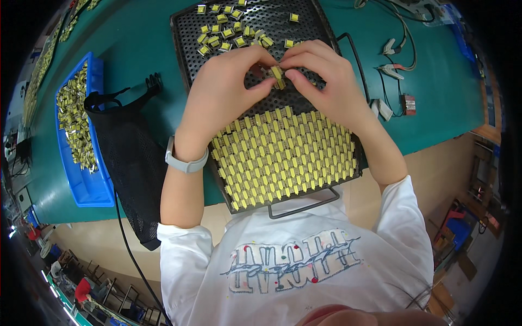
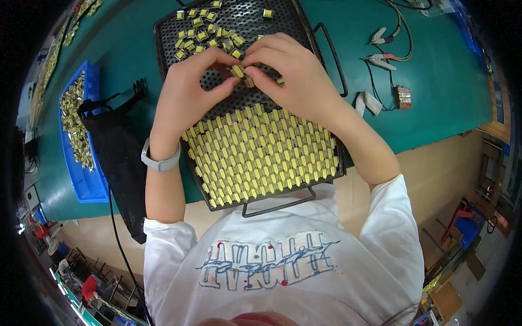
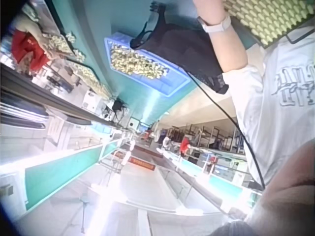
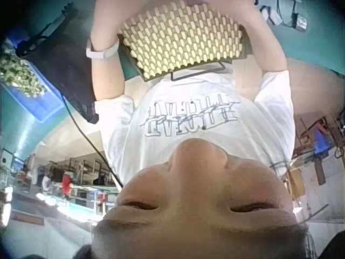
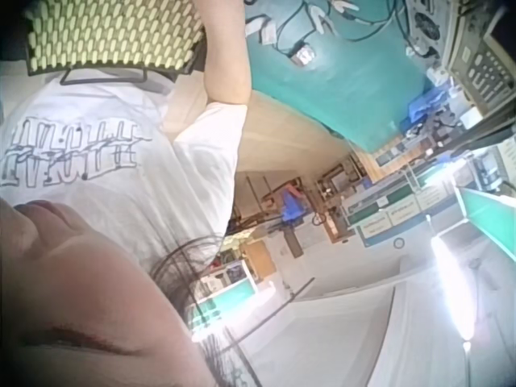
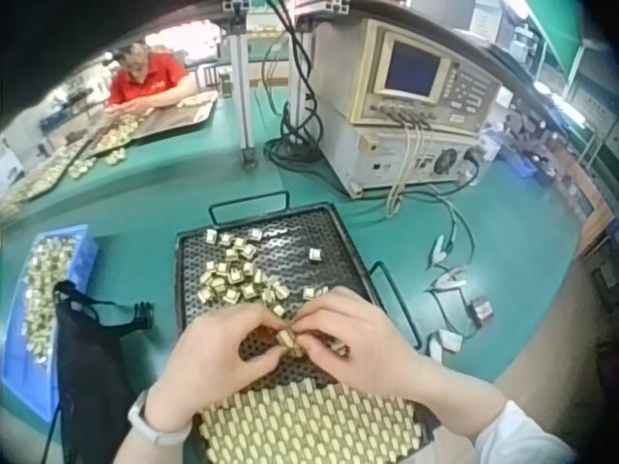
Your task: Manually picking up small yellow electronic components from a bin and placing them into a grid-like assembly tray.
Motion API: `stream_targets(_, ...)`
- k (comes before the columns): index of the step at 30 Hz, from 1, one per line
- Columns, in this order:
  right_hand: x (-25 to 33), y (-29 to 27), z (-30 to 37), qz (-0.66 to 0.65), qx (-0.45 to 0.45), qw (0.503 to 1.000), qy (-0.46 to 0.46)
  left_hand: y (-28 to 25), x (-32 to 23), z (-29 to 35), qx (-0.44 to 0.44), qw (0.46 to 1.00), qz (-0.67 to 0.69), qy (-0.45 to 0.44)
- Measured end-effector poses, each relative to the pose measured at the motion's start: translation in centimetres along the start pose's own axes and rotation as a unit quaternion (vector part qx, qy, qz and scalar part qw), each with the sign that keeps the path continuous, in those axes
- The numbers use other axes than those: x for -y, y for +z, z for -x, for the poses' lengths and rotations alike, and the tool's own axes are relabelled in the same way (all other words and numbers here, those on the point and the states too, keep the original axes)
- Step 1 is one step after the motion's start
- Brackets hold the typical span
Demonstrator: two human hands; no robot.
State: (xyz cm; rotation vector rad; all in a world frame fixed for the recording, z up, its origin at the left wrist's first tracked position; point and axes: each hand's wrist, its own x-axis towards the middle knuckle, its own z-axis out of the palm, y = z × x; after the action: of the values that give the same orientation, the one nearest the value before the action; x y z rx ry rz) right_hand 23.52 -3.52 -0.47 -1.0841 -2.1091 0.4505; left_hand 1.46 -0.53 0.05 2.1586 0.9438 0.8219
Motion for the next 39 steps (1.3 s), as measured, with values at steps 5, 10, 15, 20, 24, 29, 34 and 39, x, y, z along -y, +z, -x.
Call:
stream_targets(5, -0.4, -0.2, 0.4, 0.017, 0.082, 0.996, 0.043, -0.7, 1.6, 0.4, 0.048, 0.996, -0.063, -0.036)
stream_targets(10, -0.1, 0.6, 0.6, 0.017, 0.128, 0.991, 0.044, -0.4, 1.0, 0.2, 0.104, 0.989, -0.059, -0.084)
stream_targets(15, -0.6, 1.0, 0.7, 0.040, 0.121, 0.991, 0.030, 0.4, 0.9, 0.2, 0.106, 0.989, -0.057, -0.084)
stream_targets(20, -0.5, 1.0, 0.6, 0.043, 0.115, 0.992, 0.020, 0.4, 0.8, 0.2, 0.110, 0.989, -0.056, -0.084)
stream_targets(24, -0.5, 1.0, 0.7, 0.044, 0.129, 0.990, 0.028, 0.7, 1.4, 0.3, 0.102, 0.992, -0.035, -0.070)
stream_targets(29, -0.1, -1.2, 0.7, 0.094, 0.127, 0.987, 0.036, 0.2, 1.4, 0.5, 0.115, 0.989, -0.010, -0.097)
stream_targets(34, -0.5, -2.3, 1.4, 0.096, 0.214, 0.966, 0.110, 0.3, 1.5, 0.4, 0.114, 0.988, -0.005, -0.100)
stream_targets(39, -0.5, -2.0, 1.2, 0.084, 0.218, 0.967, 0.103, 0.2, 1.5, 0.4, 0.129, 0.988, -0.019, -0.080)
